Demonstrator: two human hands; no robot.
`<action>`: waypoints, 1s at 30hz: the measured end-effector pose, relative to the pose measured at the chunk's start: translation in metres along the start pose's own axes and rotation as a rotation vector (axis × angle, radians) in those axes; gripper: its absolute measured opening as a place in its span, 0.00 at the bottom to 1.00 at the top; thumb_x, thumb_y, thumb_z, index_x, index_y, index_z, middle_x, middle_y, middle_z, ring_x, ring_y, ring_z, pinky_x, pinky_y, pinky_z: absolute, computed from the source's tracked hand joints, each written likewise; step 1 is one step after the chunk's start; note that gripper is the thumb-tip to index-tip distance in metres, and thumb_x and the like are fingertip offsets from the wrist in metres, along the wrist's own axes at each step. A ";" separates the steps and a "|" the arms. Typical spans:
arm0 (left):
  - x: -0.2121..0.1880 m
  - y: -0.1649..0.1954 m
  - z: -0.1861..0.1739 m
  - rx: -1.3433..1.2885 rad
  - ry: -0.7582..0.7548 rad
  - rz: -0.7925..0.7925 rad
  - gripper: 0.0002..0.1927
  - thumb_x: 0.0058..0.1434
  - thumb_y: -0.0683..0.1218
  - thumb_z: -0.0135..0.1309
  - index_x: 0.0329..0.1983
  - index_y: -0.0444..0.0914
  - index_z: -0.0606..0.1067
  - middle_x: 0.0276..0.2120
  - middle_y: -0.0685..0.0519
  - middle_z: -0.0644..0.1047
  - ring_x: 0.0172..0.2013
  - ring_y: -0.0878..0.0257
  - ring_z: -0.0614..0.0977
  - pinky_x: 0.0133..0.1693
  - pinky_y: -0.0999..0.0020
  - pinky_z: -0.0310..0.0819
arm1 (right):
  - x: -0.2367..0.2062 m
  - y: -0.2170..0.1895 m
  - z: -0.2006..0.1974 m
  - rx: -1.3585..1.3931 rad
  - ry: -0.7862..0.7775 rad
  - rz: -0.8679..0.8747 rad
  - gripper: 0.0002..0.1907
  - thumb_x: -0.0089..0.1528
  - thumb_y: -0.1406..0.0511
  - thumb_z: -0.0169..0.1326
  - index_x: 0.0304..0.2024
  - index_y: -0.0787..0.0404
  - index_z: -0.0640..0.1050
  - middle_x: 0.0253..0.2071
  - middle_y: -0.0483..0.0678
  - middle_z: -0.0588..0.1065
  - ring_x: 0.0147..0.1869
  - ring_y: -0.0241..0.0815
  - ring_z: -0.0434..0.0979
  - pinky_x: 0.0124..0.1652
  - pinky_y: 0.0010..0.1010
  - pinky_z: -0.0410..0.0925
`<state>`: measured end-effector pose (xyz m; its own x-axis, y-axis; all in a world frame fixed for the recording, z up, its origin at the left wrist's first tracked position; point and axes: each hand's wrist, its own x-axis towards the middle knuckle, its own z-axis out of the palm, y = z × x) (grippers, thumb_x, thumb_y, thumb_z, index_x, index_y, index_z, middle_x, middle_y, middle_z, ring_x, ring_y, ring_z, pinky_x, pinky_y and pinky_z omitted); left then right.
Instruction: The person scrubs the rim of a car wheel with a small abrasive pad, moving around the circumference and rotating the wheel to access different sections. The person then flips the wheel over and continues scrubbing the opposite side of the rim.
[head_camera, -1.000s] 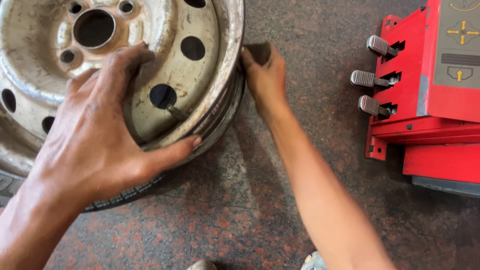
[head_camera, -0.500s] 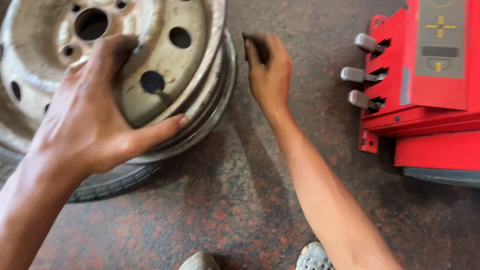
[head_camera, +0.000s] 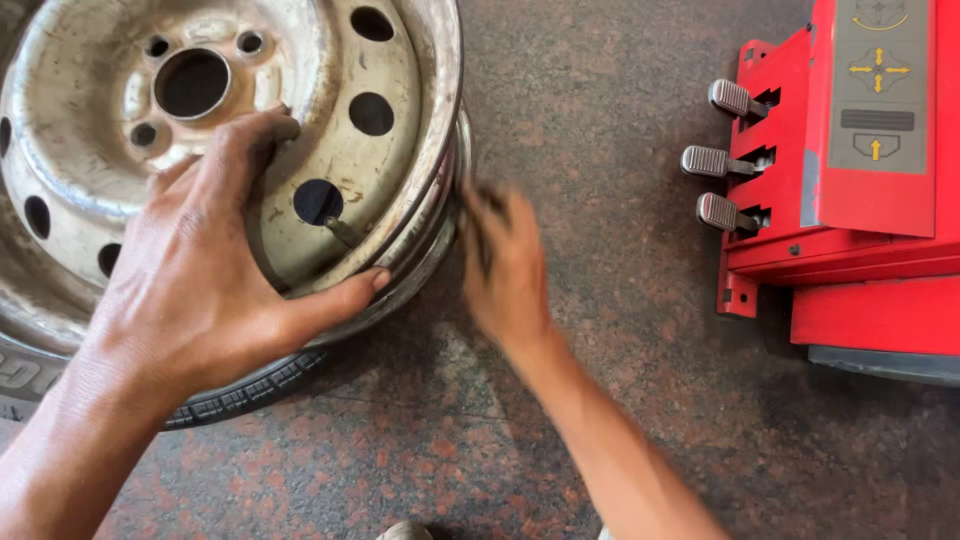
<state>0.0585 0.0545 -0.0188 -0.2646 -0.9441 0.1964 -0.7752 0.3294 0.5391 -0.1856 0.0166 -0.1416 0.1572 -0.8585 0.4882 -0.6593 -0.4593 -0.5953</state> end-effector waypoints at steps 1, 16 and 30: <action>0.000 0.000 0.000 0.004 -0.006 -0.015 0.60 0.43 0.63 0.70 0.68 0.22 0.58 0.53 0.24 0.74 0.53 0.34 0.79 0.56 0.42 0.72 | -0.005 -0.003 0.001 0.015 0.004 -0.014 0.18 0.70 0.70 0.52 0.63 0.65 0.74 0.59 0.60 0.73 0.64 0.58 0.74 0.62 0.43 0.70; 0.001 -0.001 0.001 0.025 -0.002 -0.031 0.59 0.43 0.64 0.69 0.68 0.23 0.60 0.52 0.26 0.75 0.54 0.35 0.79 0.58 0.42 0.70 | 0.078 0.048 0.010 0.121 -0.254 -0.046 0.10 0.71 0.70 0.52 0.53 0.67 0.79 0.54 0.58 0.75 0.56 0.54 0.79 0.53 0.38 0.73; 0.001 0.000 0.001 -0.019 -0.003 -0.017 0.54 0.47 0.62 0.69 0.66 0.23 0.61 0.52 0.25 0.75 0.54 0.36 0.80 0.59 0.45 0.72 | 0.005 0.001 0.003 0.071 -0.043 0.109 0.14 0.70 0.74 0.52 0.58 0.67 0.78 0.55 0.61 0.75 0.59 0.60 0.77 0.58 0.42 0.71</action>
<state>0.0576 0.0536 -0.0199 -0.2535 -0.9495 0.1851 -0.7682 0.3139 0.5579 -0.1834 0.0112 -0.1413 0.1203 -0.9124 0.3912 -0.6210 -0.3766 -0.6874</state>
